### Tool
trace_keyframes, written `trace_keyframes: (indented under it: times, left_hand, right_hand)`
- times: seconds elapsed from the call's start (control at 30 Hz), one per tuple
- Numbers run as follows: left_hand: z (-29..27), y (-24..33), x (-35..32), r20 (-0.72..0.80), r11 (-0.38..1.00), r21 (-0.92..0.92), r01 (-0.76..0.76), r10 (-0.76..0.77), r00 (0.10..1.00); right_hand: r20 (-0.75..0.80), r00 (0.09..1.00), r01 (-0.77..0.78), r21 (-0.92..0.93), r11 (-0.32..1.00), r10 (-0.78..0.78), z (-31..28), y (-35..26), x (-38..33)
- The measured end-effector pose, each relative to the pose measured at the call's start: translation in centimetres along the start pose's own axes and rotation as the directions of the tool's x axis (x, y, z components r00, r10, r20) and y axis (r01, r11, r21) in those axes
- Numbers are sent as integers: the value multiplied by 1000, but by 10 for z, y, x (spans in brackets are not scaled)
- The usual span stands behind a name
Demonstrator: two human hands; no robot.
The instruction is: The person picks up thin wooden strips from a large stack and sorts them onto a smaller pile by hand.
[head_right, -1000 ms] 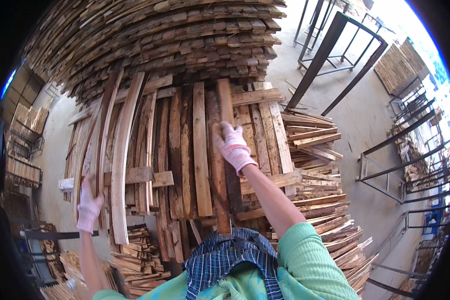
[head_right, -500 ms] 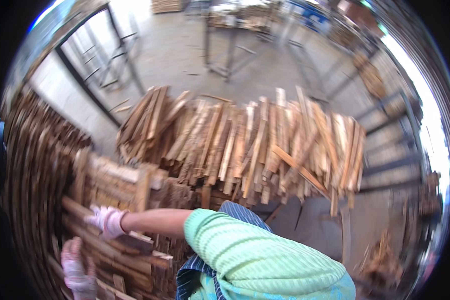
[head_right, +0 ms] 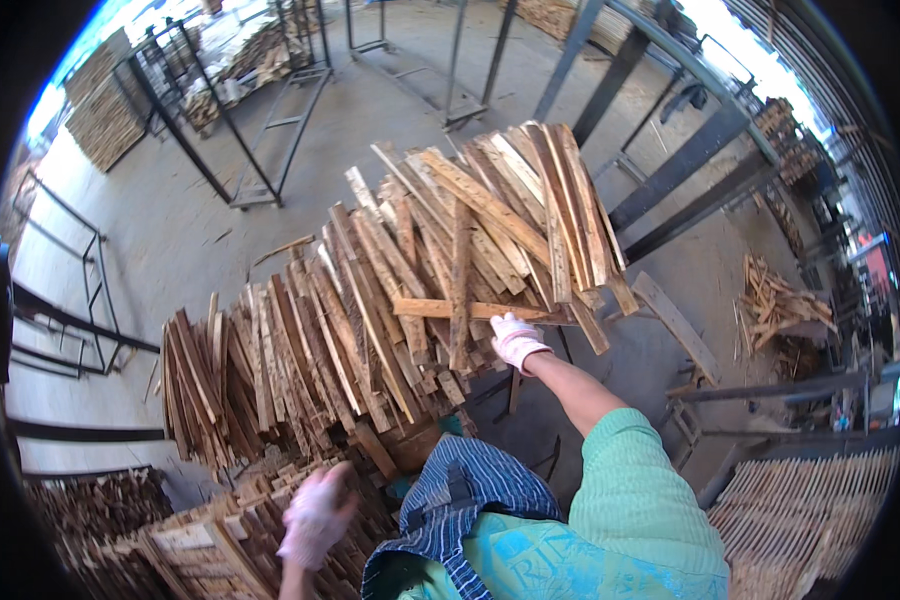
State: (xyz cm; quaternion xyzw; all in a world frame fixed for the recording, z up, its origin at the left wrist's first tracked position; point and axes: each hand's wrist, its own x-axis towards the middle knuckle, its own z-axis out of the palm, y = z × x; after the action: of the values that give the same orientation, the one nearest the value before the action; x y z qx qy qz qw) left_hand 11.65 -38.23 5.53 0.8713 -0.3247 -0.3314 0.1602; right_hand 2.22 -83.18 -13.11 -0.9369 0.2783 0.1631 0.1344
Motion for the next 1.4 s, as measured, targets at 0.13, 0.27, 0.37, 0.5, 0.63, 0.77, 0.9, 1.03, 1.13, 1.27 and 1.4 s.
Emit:
trace_keyframes:
  times: [0.13, 0.27, 0.37, 0.5, 0.63, 0.77, 0.9, 1.03, 1.13, 1.27, 1.4]
  left_hand:
    - [67, 66, 153, 154, 978, -196, -77, 108, 982]
    - [158, 99, 286, 73, 933, -352, 70, -47, 996]
    - [184, 114, 348, 39, 910, -286, 300, -301, 953]
    - [195, 115, 387, 200, 802, -473, 365, -306, 931]
    - [107, 181, 357, 386, 688, -663, 296, -26, 922]
    - [-29, 210, 306, 382, 117, -923, 367, 146, 913]
    - [-48, 194, 249, 222, 223, -951, 216, 3, 975]
    - [-41, 202, 207, 96, 178, -977, 117, -127, 987]
    - [-8, 176, 209, 41, 368, -928, 67, -78, 996]
    - [4, 194, 231, -47, 391, -917, -82, 97, 994]
    - [10, 270, 277, 52, 343, -939, -28, 223, 973]
  right_hand:
    - [-114, 992, 44, -93, 995, -54, 11, 16, 30]
    - [-288, 956, -50, -329, 943, -49, 55, 43, 71]
    - [-26, 996, -90, -285, 954, 87, 52, 43, 91]
    - [-7, 996, 85, -222, 971, -89, 41, 51, 92]
    - [111, 993, 36, -67, 997, -29, 29, 67, 96]
    - [-137, 989, 100, 338, 936, -56, -6, 81, 110]
    - [36, 984, 112, 640, 760, -176, -70, 19, 106]
    - [41, 987, 56, 814, 578, -153, -105, -13, 64]
    - [-66, 997, 79, 764, 640, -44, -160, 15, 37]
    - [-301, 906, 43, 765, 643, 297, -205, 104, 51]
    - [-503, 683, -383, 372, 846, 530, -171, 236, 77]
